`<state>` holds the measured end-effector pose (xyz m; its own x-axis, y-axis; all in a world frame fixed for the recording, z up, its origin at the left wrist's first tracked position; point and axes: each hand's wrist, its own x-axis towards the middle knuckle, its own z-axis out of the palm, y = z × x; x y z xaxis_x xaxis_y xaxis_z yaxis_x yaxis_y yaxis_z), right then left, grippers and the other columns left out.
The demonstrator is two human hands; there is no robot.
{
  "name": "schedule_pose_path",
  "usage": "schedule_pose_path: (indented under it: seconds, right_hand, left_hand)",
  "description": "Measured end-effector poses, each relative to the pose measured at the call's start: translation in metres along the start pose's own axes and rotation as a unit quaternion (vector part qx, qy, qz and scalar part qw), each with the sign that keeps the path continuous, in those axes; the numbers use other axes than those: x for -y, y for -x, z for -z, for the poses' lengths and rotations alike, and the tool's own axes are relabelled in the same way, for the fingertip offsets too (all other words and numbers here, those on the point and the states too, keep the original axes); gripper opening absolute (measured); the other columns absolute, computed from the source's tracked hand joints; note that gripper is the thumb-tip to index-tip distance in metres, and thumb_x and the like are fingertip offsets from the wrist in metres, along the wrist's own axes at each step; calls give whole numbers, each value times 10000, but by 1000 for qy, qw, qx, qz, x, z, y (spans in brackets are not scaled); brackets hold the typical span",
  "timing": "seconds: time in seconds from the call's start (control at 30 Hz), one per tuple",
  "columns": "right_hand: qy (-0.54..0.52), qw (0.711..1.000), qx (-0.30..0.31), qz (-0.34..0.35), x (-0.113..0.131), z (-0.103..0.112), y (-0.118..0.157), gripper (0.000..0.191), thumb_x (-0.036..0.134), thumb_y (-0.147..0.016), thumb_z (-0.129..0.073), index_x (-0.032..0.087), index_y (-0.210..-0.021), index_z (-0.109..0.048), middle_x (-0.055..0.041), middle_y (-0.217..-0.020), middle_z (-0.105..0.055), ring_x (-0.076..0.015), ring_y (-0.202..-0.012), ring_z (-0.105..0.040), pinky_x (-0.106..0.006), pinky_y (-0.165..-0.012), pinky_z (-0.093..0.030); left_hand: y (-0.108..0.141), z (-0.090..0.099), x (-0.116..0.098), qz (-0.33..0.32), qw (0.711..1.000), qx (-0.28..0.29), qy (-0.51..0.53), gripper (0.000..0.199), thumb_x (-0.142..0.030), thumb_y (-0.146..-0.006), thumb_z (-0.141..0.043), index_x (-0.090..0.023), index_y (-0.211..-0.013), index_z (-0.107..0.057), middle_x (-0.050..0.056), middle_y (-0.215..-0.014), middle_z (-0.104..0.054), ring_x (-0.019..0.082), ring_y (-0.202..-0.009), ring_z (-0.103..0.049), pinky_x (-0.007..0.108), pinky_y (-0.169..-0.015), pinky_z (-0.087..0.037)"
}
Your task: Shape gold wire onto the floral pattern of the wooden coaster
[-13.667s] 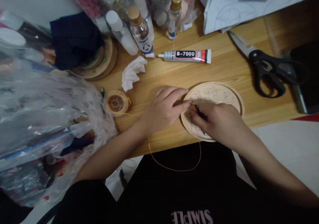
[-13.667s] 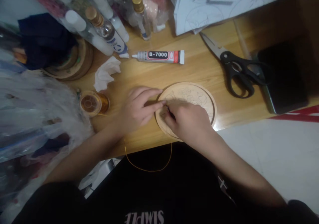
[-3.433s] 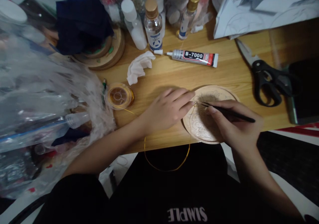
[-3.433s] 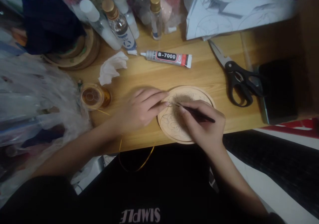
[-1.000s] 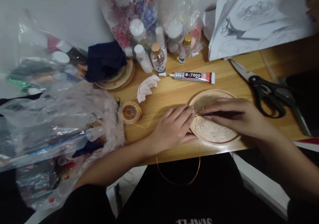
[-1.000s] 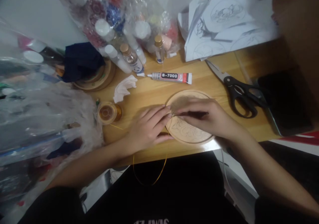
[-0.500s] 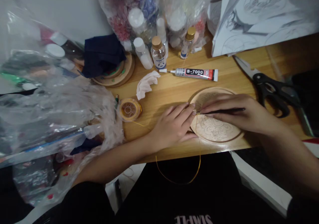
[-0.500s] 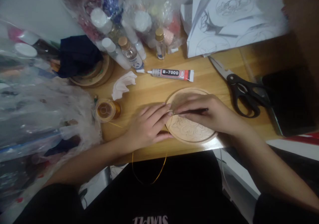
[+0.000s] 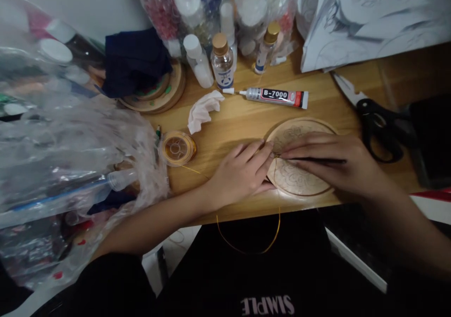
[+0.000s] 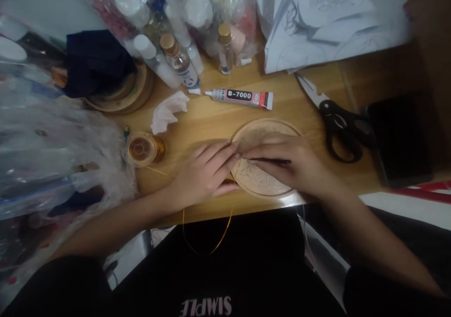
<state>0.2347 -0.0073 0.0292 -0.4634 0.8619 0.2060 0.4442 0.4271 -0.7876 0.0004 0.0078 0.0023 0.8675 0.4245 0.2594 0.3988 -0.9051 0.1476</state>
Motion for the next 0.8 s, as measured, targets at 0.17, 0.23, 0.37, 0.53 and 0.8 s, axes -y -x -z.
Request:
schedule_pose_path:
  seconds: [0.17,0.23,0.37,0.53,0.8]
  right_hand:
    - [5,1000,2,-17,-2,-1,-1,169,272,-880,-643,300,-1016,-740,14,-973,-750,-140,-888,-715,-271,-781,-570]
    - [10,1000,4,-10,-2,-1,-1,172,238,-875,-649,272,-1015,-742,-3,-968,-749,-134,-883,-713,-258,-775,-562]
    - [29,999,10,-8,0,-1,1,166,170,-879,-636,207,-1005,-738,-44,-963,-739,-128,-892,-703,-246,-796,-545]
    - [30,999,-8,-9,0,-5,3,202,135,-857,-658,228,-1017,-739,-28,-965,-736,-113,-903,-698,-224,-807,-540]
    - [15,1000,-13,-13,-4,-5,5,264,179,-858,-665,330,-1063,-735,22,-982,-744,-129,-881,-711,-253,-791,-572]
  left_hand:
    - [-1,0,0,-5,1000,-22,5,611,-556,-914,-573,1,-1159,-633,198,-1267,-638,314,-1164,-601,397,-958,-472]
    - [-1,0,0,-5,1000,-18,1,619,-564,-923,-553,0,-1168,-628,201,-1266,-637,311,-1166,-598,401,-956,-471]
    - [-1,1,-1,-2,1000,-6,-18,619,-581,-930,-530,-26,-1183,-629,182,-1285,-634,288,-1173,-593,384,-956,-476]
    - [-2,1,-2,-12,999,-11,-41,599,-572,-933,-534,-33,-1174,-637,157,-1288,-636,284,-1213,-567,369,-943,-478]
    - [-1,-1,-1,2,1000,-16,-14,606,-572,-931,-537,-26,-1183,-609,176,-1283,-626,288,-1238,-555,377,-995,-465]
